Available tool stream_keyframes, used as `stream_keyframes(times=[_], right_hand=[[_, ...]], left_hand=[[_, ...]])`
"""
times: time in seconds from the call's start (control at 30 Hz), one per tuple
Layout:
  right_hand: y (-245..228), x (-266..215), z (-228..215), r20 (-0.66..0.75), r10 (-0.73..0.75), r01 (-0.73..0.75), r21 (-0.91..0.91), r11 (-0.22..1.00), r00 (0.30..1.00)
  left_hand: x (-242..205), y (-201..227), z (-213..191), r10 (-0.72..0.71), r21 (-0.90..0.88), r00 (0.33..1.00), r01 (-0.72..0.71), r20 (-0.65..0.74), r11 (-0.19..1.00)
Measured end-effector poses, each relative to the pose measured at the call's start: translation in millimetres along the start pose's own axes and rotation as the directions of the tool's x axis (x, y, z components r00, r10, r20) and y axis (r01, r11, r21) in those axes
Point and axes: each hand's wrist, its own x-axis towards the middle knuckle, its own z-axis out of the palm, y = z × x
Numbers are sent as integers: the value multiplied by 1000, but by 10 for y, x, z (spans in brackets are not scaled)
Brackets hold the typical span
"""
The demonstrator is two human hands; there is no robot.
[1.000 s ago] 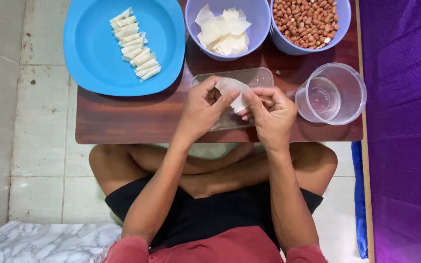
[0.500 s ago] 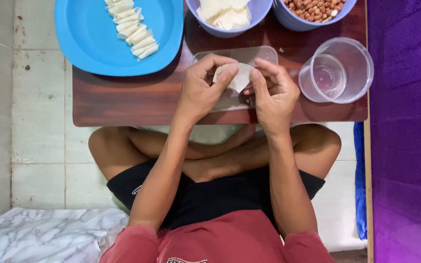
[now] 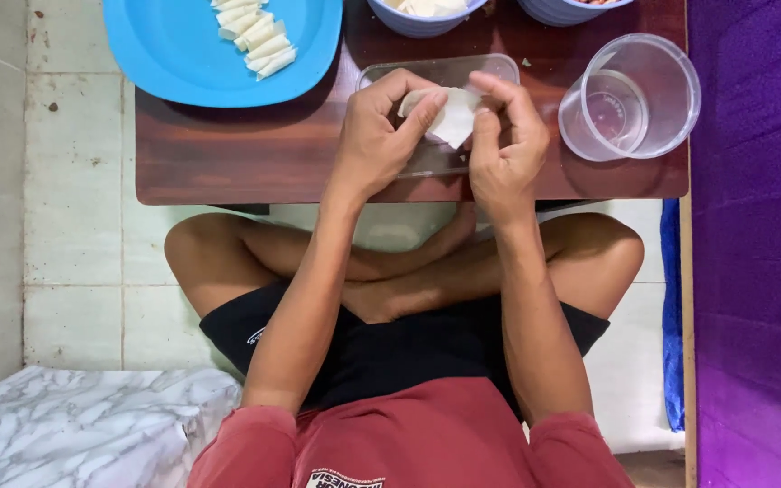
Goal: Wrapping peanuts in small dough wrappers to create snacks.
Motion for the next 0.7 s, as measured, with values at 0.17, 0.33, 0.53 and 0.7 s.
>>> stream_keyframes(times=[0.17, 0.33, 0.53, 0.7], right_hand=[[25, -10, -13, -38, -32, 32, -7, 999, 999], [34, -2, -29, -25, -21, 22, 3, 1000, 999], [18, -13, -9, -21, -11, 12, 56, 998, 1000], [42, -17, -1, 13, 19, -20, 84, 996, 1000]], left_hand=[[-22, 24, 3, -4, -1, 998, 4, 56, 1000], [-15, 70, 31, 59, 84, 997, -63, 43, 994], [-28, 71, 32, 75, 86, 997, -77, 28, 993], [-27, 115, 36, 129, 110, 991, -132, 33, 985]])
